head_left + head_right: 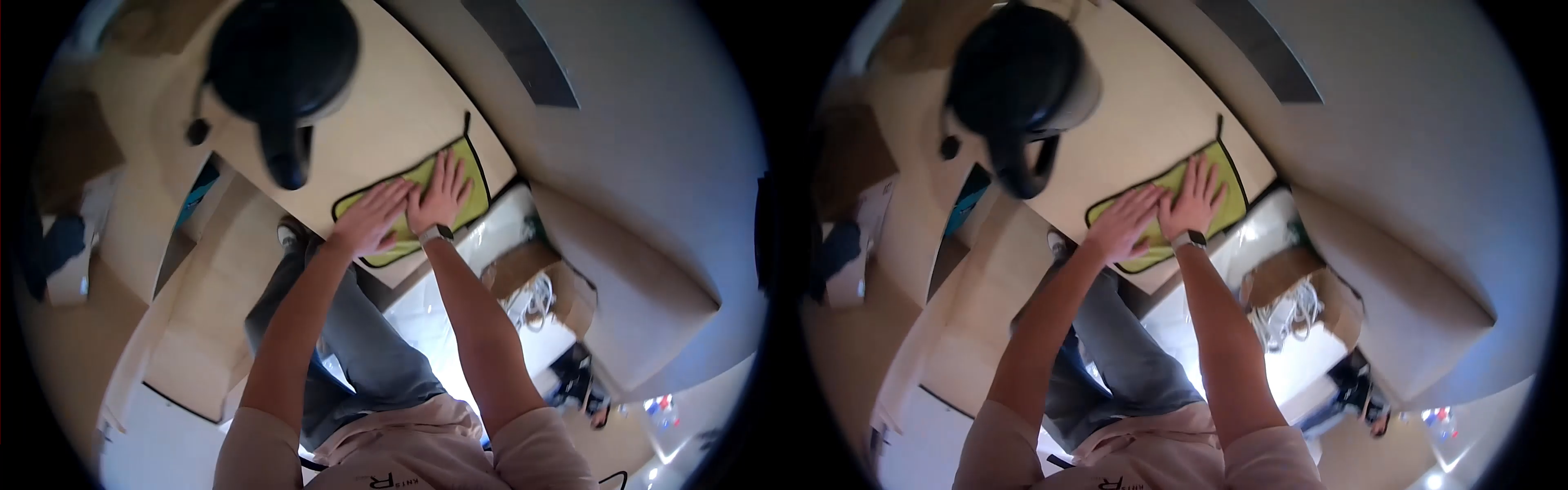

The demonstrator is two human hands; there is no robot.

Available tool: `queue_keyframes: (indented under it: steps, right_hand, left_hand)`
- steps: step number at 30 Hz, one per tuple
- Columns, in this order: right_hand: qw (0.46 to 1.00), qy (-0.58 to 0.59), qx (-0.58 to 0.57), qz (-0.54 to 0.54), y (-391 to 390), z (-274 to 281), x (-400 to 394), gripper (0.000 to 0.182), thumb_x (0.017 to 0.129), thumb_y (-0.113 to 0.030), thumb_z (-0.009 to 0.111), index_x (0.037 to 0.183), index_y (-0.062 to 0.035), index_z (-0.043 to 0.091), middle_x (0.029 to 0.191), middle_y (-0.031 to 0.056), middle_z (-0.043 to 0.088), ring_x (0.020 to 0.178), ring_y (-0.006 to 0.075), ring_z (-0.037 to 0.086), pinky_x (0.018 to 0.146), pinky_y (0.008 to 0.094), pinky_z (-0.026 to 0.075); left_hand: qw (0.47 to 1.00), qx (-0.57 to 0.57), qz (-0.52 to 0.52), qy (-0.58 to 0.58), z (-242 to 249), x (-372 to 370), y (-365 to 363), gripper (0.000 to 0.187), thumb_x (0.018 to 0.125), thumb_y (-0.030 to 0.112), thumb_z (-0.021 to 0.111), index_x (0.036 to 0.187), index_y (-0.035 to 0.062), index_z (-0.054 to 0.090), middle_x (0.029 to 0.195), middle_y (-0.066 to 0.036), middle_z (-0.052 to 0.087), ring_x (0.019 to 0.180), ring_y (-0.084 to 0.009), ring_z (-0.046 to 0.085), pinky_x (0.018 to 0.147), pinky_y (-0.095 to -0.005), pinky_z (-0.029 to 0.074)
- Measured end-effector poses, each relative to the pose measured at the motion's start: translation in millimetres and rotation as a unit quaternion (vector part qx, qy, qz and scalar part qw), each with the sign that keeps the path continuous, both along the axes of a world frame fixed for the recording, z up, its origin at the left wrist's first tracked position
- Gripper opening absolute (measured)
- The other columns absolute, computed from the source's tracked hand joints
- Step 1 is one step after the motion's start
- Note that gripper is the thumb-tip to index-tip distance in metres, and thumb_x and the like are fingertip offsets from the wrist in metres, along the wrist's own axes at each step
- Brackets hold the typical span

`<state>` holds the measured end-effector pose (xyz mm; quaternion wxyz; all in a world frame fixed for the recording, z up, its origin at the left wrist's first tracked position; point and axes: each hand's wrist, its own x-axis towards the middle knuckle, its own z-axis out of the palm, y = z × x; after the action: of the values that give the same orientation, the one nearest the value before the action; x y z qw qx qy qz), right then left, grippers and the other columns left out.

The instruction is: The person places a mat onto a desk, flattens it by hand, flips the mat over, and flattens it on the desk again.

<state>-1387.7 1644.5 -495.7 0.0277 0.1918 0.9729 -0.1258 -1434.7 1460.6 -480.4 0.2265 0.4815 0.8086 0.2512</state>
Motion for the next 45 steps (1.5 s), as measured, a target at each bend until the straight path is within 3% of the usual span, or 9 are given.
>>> queue_keyframes:
  steps: [4,8,11,16,21,30,36,38,45]
  right_hand:
    - [0.994,0.036,0.046,0.093,16,-8,-25,0.091,0.09,-0.042,0.056,0.169,-0.0094,0.026,0.176,0.0109,0.026,0.163,0.0359,0.018,0.127,0.0669,0.009]
    - [0.964,0.121,0.044,0.232,44,-19,-130,0.088,0.092,-0.047,0.057,0.168,-0.0134,0.029,0.176,0.0073,0.026,0.163,0.0323,0.019,0.127,0.0677,0.01]
    - [0.964,0.094,0.083,0.234,29,-10,-93,0.084,0.095,-0.049,0.055,0.168,-0.0155,0.03,0.176,0.0068,0.027,0.163,0.0326,0.02,0.125,0.0712,0.01]
    - [0.975,0.114,0.065,0.178,34,-36,30,0.08,0.098,-0.051,0.051,0.167,-0.016,0.032,0.177,0.0079,0.024,0.163,0.0355,0.017,0.121,0.079,0.009]
    - [0.98,0.081,0.066,0.172,19,-5,64,0.078,0.103,-0.053,0.045,0.169,-0.0164,0.028,0.178,0.0077,0.021,0.164,0.0379,0.013,0.12,0.0799,0.007]
    - [0.987,0.05,0.075,0.136,39,-8,12,0.084,0.1,-0.06,0.046,0.17,-0.0192,0.024,0.179,0.0042,0.016,0.165,0.0351,0.01,0.12,0.0802,0.005]
    - [0.995,0.06,0.053,0.06,97,-12,-76,0.085,0.1,-0.062,0.043,0.171,-0.0192,0.024,0.178,0.0054,0.02,0.164,0.0311,0.015,0.125,0.0726,0.01]
    - [0.993,0.056,0.08,0.059,90,-17,-73,0.085,0.1,-0.061,0.043,0.17,-0.0166,0.024,0.177,0.0075,0.022,0.163,0.0336,0.018,0.125,0.0726,0.012]
    - [0.963,0.078,0.058,0.25,-6,-24,41,0.08,0.101,-0.05,0.049,0.168,-0.0126,0.029,0.177,0.0106,0.022,0.163,0.0397,0.016,0.122,0.077,0.01]
  left_hand:
    - [0.992,0.076,0.068,0.078,-12,9,-4,0.085,0.089,0.039,0.071,0.157,-0.002,0.039,0.168,-0.022,0.034,0.16,-0.034,0.026,0.132,-0.0474,0.019]
    - [0.948,0.076,0.259,0.166,-20,-2,25,0.081,0.094,0.039,0.064,0.157,-0.003,0.039,0.168,-0.022,0.034,0.16,-0.0343,0.026,0.132,-0.0488,0.017]
    - [0.912,0.03,0.34,0.227,-20,41,44,0.081,0.096,0.042,0.06,0.16,-0.0025,0.036,0.169,-0.022,0.033,0.161,-0.0336,0.023,0.133,-0.0494,0.015]
    - [0.928,-0.043,0.301,0.217,-33,138,46,0.084,0.097,0.045,0.059,0.162,-0.0004,0.033,0.172,-0.02,0.028,0.162,-0.0327,0.02,0.133,-0.0509,0.013]
    - [0.957,0.002,0.234,0.171,-15,148,19,0.084,0.093,0.046,0.066,0.158,0.001,0.039,0.171,-0.021,0.026,0.162,-0.0345,0.019,0.132,-0.0522,0.016]
    - [0.911,0.07,0.367,0.175,-16,144,20,0.072,0.093,0.035,0.067,0.15,-0.0033,0.045,0.169,-0.026,0.026,0.16,-0.0415,0.018,0.132,-0.0521,0.015]
    - [0.908,0.048,0.394,0.134,-14,125,28,0.073,0.095,0.035,0.064,0.152,-0.0045,0.042,0.169,-0.026,0.024,0.161,-0.0409,0.015,0.132,-0.0546,0.012]
    - [0.861,0.018,0.49,0.136,-22,124,30,0.074,0.095,0.035,0.063,0.154,-0.0035,0.039,0.17,-0.026,0.024,0.161,-0.0405,0.013,0.131,-0.0557,0.011]
    - [0.815,0.097,0.548,0.165,-23,95,49,0.064,0.1,0.034,0.058,0.153,0.0009,0.042,0.168,-0.022,0.031,0.159,-0.0391,0.021,0.128,-0.0602,0.014]
